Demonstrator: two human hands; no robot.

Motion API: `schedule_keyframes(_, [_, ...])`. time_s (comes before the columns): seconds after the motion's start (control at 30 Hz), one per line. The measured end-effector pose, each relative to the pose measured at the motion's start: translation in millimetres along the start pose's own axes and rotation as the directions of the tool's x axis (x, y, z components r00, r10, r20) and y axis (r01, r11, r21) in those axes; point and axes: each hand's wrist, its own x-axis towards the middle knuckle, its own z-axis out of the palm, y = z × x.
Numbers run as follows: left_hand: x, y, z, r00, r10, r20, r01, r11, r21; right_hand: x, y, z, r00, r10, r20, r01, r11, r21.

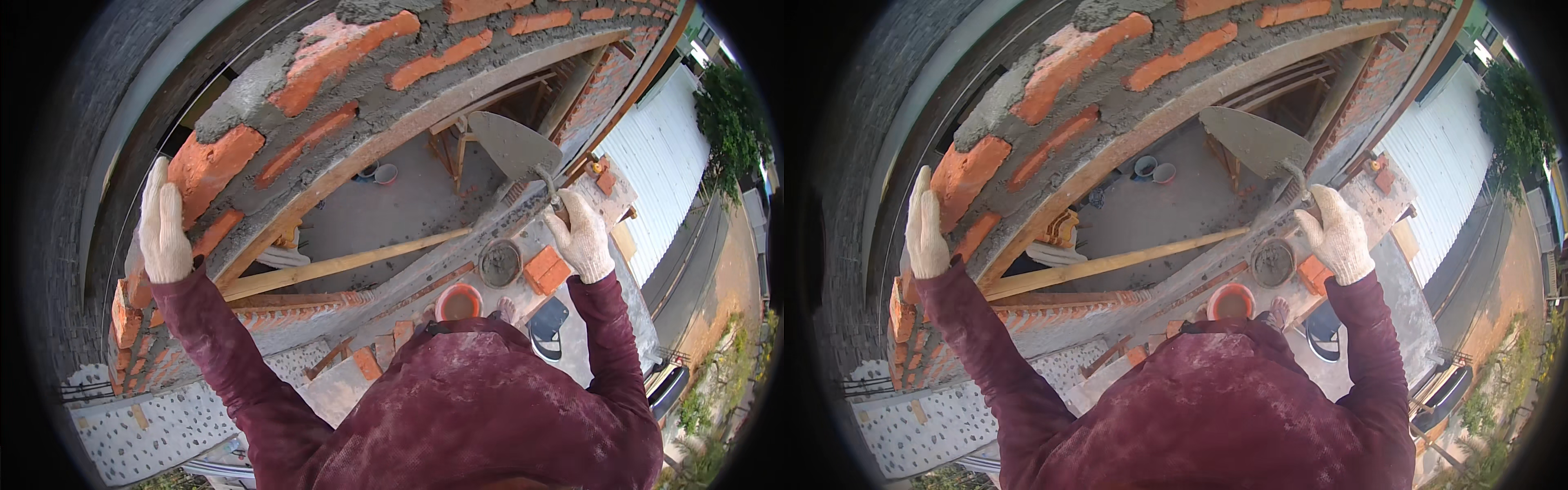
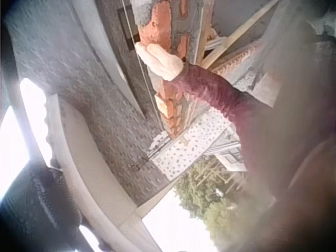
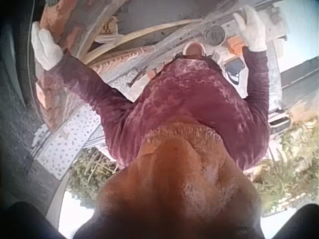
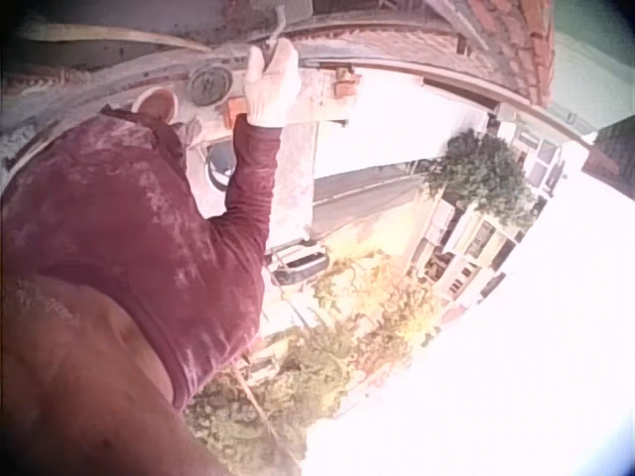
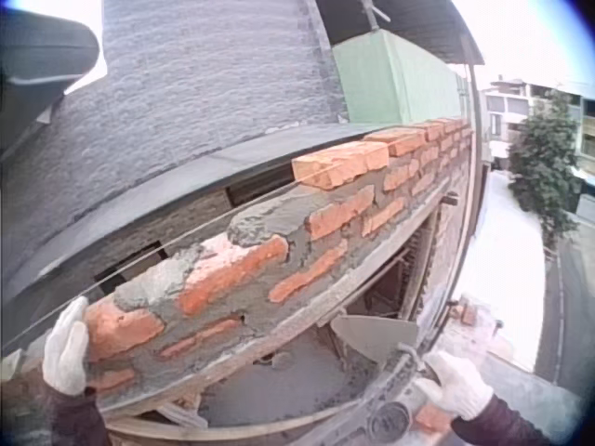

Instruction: The person lays red bricks onto a partially built wall using a trowel to apply mortar. They repeatedly scoop mortar from a bucket, spread it on the bricks, and tap each brick into place.

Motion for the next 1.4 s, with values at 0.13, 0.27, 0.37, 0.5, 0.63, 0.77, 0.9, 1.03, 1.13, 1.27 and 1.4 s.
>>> schedule_keyframes(0.13, [-117, 37, 8, 0.996, -0.079, 0.049, 0.081, 0.996, -0.038, -84, 82, 16, 0.726, 0.477, 0.495, -0.391, 0.879, -0.273])
schedule_keyframes(0.27, [-217, 35, 180, 0.615, -0.108, 0.781, 0.726, 0.465, -0.507, -172, 187, 127, 0.473, 0.539, 0.696, -0.274, 0.842, -0.466])
schedule_keyframes(0.37, [-299, 22, 349, 0.017, -0.132, 0.991, 0.884, 0.464, 0.046, -216, 243, 242, 0.399, 0.568, 0.719, -0.219, 0.821, -0.527])
schedule_keyframes(0.5, [-443, -20, 517, -0.116, -0.121, 0.986, 0.791, 0.589, 0.166, -229, 312, 404, 0.364, 0.626, 0.69, -0.137, 0.768, -0.625])
schedule_keyframes(0.63, [-535, -52, 661, -0.065, -0.21, 0.976, 0.787, 0.591, 0.179, -205, 368, 501, 0.542, 0.607, 0.581, -0.026, 0.704, -0.71])
schedule_keyframes(0.77, [-564, -75, 773, -0.019, -0.282, 0.959, 0.754, 0.626, 0.199, -228, 406, 557, 0.536, 0.404, 0.742, 0.293, 0.735, -0.612])
schedule_keyframes(0.9, [-563, -85, 840, -0.028, -0.334, 0.942, 0.656, 0.705, 0.269, -284, 403, 535, 0.524, 0.32, 0.789, 0.062, 0.91, -0.41])
schedule_keyframes(1.03, [-578, -97, 877, -0.123, -0.268, 0.955, 0.667, 0.69, 0.28, -280, 397, 479, 0.457, 0.398, 0.796, -0.038, 0.902, -0.429])
schedule_keyframes(1.13, [-583, -82, 891, -0.13, -0.266, 0.955, 0.58, 0.761, 0.291, -294, 408, 465, 0.451, 0.521, 0.725, -0.255, 0.853, -0.455])
schedule_keyframes(1.27, [-586, -47, 888, -0.1, -0.193, 0.976, 0.486, 0.846, 0.217, -342, 431, 488, 0.286, 0.632, 0.72, -0.437, 0.755, -0.489])
schedule_keyframes(1.4, [-598, -24, 865, -0.108, -0.22, 0.969, 0.515, 0.821, 0.244, -378, 414, 509, 0.278, 0.596, 0.754, -0.564, 0.736, -0.373])
